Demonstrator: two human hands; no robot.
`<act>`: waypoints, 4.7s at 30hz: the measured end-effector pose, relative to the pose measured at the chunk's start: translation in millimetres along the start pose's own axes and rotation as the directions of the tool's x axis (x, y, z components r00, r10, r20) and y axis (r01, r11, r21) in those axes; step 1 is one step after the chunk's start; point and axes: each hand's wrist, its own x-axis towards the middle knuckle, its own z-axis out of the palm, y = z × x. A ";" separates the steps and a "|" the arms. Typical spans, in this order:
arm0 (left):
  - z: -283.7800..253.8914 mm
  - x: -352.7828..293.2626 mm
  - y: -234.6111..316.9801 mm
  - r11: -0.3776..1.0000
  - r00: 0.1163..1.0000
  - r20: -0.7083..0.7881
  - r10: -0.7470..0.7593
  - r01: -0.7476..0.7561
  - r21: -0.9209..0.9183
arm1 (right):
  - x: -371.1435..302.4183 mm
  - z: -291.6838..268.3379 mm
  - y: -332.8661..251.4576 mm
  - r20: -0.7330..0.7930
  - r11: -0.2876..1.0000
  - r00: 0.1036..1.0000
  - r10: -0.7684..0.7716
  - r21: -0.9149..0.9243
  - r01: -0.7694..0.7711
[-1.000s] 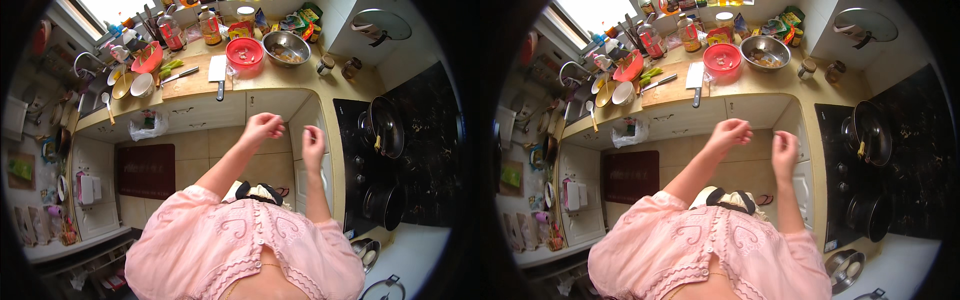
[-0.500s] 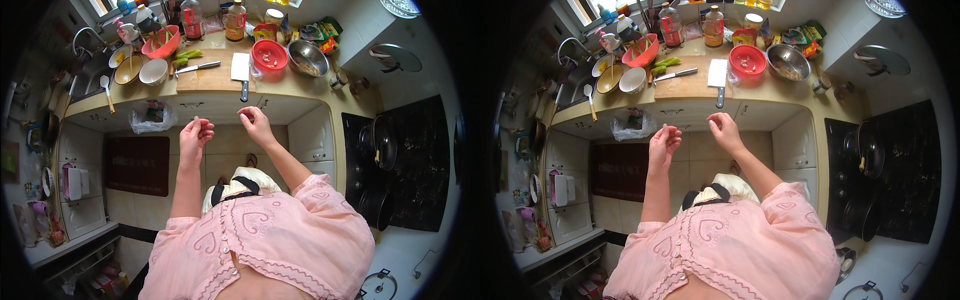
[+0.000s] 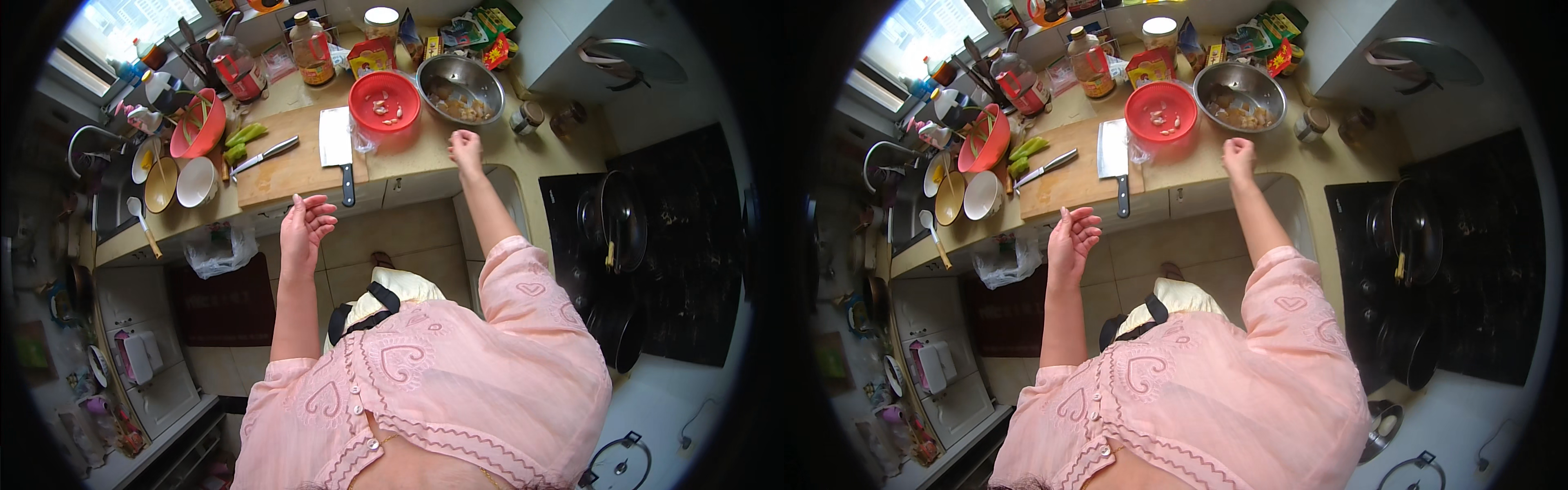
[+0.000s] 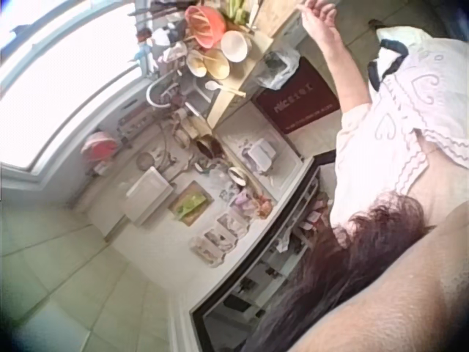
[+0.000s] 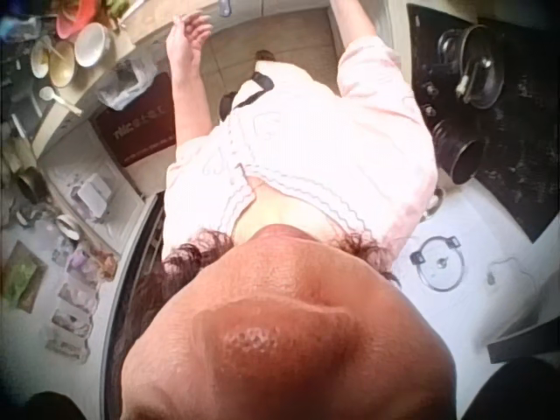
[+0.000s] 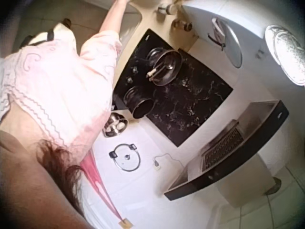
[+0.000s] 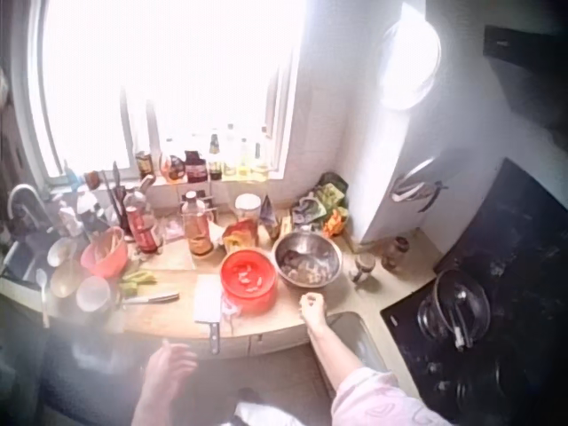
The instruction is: The person washes a black pot and a white ladle in the sink using a sponge and running water. They then place the pot on the stove and wash a small bowl and a plate with food residue, rinsing them thoroughly before setting them aside.
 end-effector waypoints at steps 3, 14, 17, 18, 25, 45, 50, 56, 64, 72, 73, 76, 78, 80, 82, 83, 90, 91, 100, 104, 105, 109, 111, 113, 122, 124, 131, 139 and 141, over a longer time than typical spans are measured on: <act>22.2 22.2 -2.4 0.999 0.999 0.027 -0.036 0.035 0.011 | 56.5 -20.2 8.1 -0.142 0.992 0.983 0.113 -0.036 -0.120; 46.1 58.6 -10.5 0.988 0.991 -0.055 -0.120 0.125 0.091 | 95.5 -28.6 5.4 -0.235 0.936 0.919 0.317 -0.076 -0.342; 52.2 59.9 -9.0 0.986 0.991 -0.043 -0.130 0.134 0.099 | 101.6 -34.4 3.5 -0.142 0.975 0.965 0.220 0.025 -0.219; 55.5 60.3 -7.4 0.986 0.991 -0.038 -0.131 0.134 0.099 | 101.0 -35.6 1.2 -0.111 0.982 0.977 0.183 0.061 -0.177; 53.6 56.6 -9.2 0.983 0.986 0.058 -0.158 0.152 0.104 | 30.6 -75.0 -38.8 -0.186 0.999 0.982 0.029 -0.009 -0.032; -65.7 -259.1 137.8 0.642 0.595 -0.330 0.733 -0.765 0.047 | -325.2 33.4 -264.0 0.771 0.941 0.583 -0.257 0.337 -0.031; -69.3 -308.7 137.4 0.464 0.331 -0.434 0.838 -0.850 0.247 | -378.7 51.9 -271.1 0.744 0.872 0.554 -0.374 0.486 -0.064; -94.9 -331.3 136.0 0.417 0.239 -0.487 0.840 -0.859 0.297 | -427.6 55.0 -279.4 0.676 0.843 0.627 -0.387 0.534 -0.056; -127.2 -336.0 130.4 0.460 0.142 -0.658 0.739 -0.821 0.340 | -425.6 126.9 -264.7 0.458 0.341 0.109 -0.882 0.463 0.818; -244.4 -297.8 111.5 0.815 0.575 -0.664 0.479 -0.572 0.094 | -383.4 225.1 -202.3 0.969 0.991 0.207 0.133 -0.133 -0.011; -248.6 -294.0 110.8 0.834 0.591 -0.659 0.465 -0.543 0.101 | -384.2 235.4 -193.7 0.969 0.988 0.193 0.155 -0.150 -0.038; -256.0 -274.3 113.2 0.843 0.581 -0.675 0.455 -0.526 0.114 | -370.7 268.0 -157.3 0.978 0.987 0.150 0.147 -0.156 0.050; -262.5 -269.3 120.0 0.869 0.613 -0.666 0.426 -0.482 0.113 | -367.7 288.4 -136.1 0.978 0.984 0.133 0.161 -0.169 0.053; -272.1 -263.1 123.7 0.873 0.611 -0.668 0.425 -0.472 0.123 | -369.2 306.2 -124.9 0.975 0.980 0.106 0.196 -0.198 0.014; -279.3 -260.7 130.4 0.875 0.593 -0.685 0.424 -0.463 0.141 | -374.6 322.3 -122.0 0.971 0.974 0.083 0.226 -0.226 -0.002; -281.2 -258.9 134.8 0.875 0.585 -0.692 0.423 -0.461 0.145 | -376.9 329.4 -121.4 0.969 0.972 0.072 0.235 -0.235 -0.005; -297.9 -244.4 135.0 0.871 0.537 -0.738 0.409 -0.471 0.140 | -374.0 368.8 -114.7 0.984 0.984 -0.002 0.176 -0.176 0.014; -303.3 -244.3 134.9 0.865 0.528 -0.737 0.423 -0.477 0.155 | -373.9 370.1 -118.7 0.984 0.983 -0.001 0.175 -0.175 0.060; -343.1 -254.8 148.8 0.893 0.677 -0.644 0.356 -0.451 0.019 | -403.1 347.7 -134.8 0.973 0.987 0.186 0.136 -0.149 0.056; -367.2 -244.4 159.3 0.937 0.792 -0.522 0.317 -0.347 0.044 | -423.6 318.6 -134.8 0.914 0.984 0.375 0.156 -0.178 0.024; -369.9 -238.2 160.7 0.951 0.821 -0.486 0.300 -0.296 0.088 | -424.9 310.0 -129.0 0.881 0.979 0.446 0.158 -0.198 0.044; -377.6 -216.6 163.5 0.966 0.920 -0.305 0.247 -0.209 0.154 | -441.8 275.2 -135.4 0.780 0.992 0.624 0.047 -0.112 0.066; -365.4 -207.5 165.6 0.961 0.939 -0.241 0.245 -0.204 0.186 | -439.8 254.4 -137.5 0.704 0.996 0.708 0.047 -0.087 0.021; -354.5 -203.9 168.9 0.961 0.959 -0.115 0.259 -0.243 0.136 | -444.4 231.1 -139.0 0.637 0.999 0.770 0.033 -0.040 -0.010; -210.2 -120.6 138.2 0.989 0.987 0.131 0.095 -0.109 0.103 | -386.5 97.5 -90.9 0.196 0.976 0.978 0.073 0.187 -0.111; -160.6 -89.5 120.2 0.994 0.992 0.123 0.041 -0.053 0.096 | -362.7 61.5 -90.5 0.164 0.966 0.967 0.195 0.138 -0.218; -13.6 -2.6 22.5 0.982 0.983 0.182 -0.013 -0.021 0.186 | -301.7 -36.2 -78.7 0.189 0.860 0.900 0.393 0.269 -0.433; 73.2 78.0 -50.6 0.974 0.988 0.147 -0.046 0.012 0.225 | -213.1 -46.4 -62.5 0.160 0.863 0.908 0.387 0.284 -0.418; 74.4 96.1 -58.8 0.971 0.981 0.185 -0.059 0.013 0.240 | -193.8 -46.1 -55.2 0.164 0.894 0.926 0.339 0.249 -0.372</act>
